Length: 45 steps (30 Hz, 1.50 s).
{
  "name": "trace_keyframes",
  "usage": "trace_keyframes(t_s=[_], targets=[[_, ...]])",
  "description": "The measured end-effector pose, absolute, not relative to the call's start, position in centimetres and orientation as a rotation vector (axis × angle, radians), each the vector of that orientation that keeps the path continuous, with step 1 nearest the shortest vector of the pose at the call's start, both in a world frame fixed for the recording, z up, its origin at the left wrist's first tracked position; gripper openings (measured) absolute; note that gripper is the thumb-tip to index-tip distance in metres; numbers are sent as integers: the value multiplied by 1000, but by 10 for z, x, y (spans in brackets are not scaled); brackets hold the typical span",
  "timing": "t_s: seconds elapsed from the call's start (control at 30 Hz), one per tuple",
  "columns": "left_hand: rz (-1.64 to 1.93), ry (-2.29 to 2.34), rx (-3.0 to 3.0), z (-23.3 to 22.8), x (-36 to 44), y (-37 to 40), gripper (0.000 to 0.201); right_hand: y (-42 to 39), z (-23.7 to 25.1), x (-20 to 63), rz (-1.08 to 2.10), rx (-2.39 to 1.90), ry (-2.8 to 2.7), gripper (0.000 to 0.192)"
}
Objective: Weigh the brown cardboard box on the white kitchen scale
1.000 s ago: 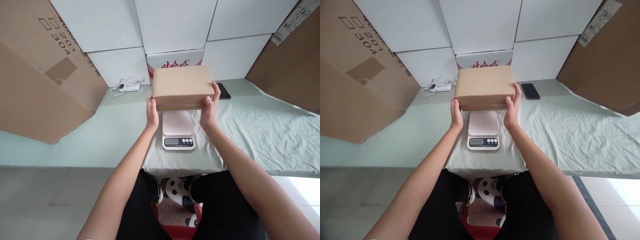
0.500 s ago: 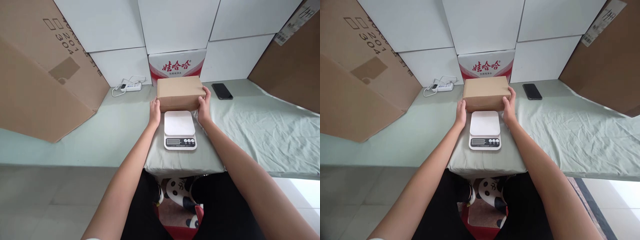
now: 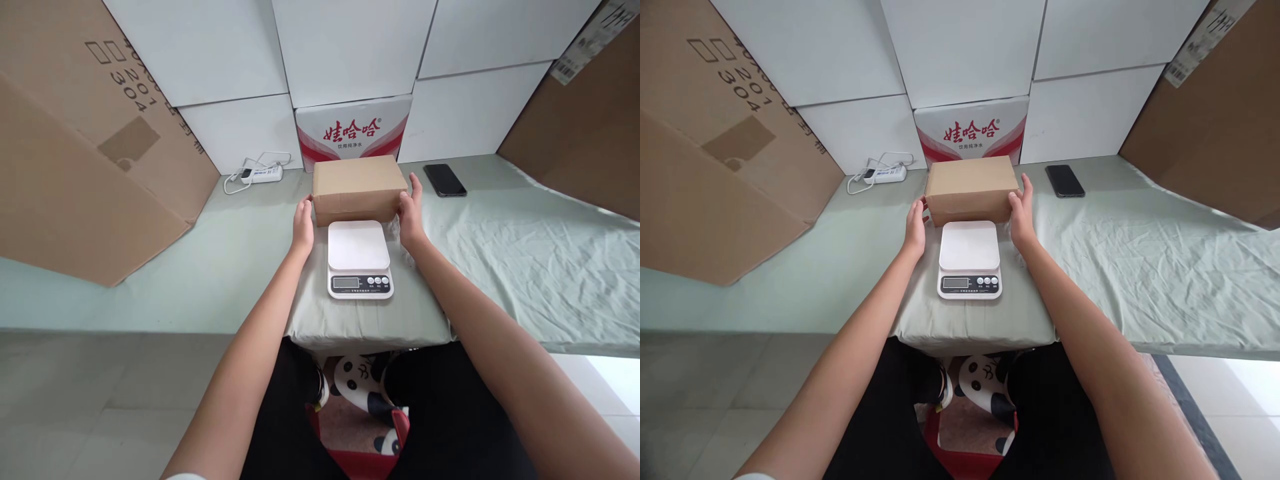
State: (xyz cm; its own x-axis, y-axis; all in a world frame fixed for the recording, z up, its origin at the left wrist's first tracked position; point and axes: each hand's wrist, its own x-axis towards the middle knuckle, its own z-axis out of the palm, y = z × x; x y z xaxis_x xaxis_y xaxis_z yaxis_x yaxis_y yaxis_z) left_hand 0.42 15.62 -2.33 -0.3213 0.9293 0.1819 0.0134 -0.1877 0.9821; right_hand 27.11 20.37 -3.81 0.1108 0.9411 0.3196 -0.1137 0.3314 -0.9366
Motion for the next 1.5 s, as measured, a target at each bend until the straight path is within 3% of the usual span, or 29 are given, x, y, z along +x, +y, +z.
trace_keyframes(t_s=[0.47, 0.83, 1.13, 1.5], targets=[[1566, 1125, 1226, -12, 11, 149, 64, 184, -22, 255, 912, -847, -1296, 98], [1820, 1243, 1279, 8, 26, 76, 82, 119, -13, 271, 792, -862, -1447, 97], [1738, 1157, 1267, 9, 37, 30, 71, 44, -12, 278, 870, -913, -1383, 76], [1759, 1182, 1180, 5, 35, 23, 73, 38, -15, 274, 883, -920, -1351, 72]])
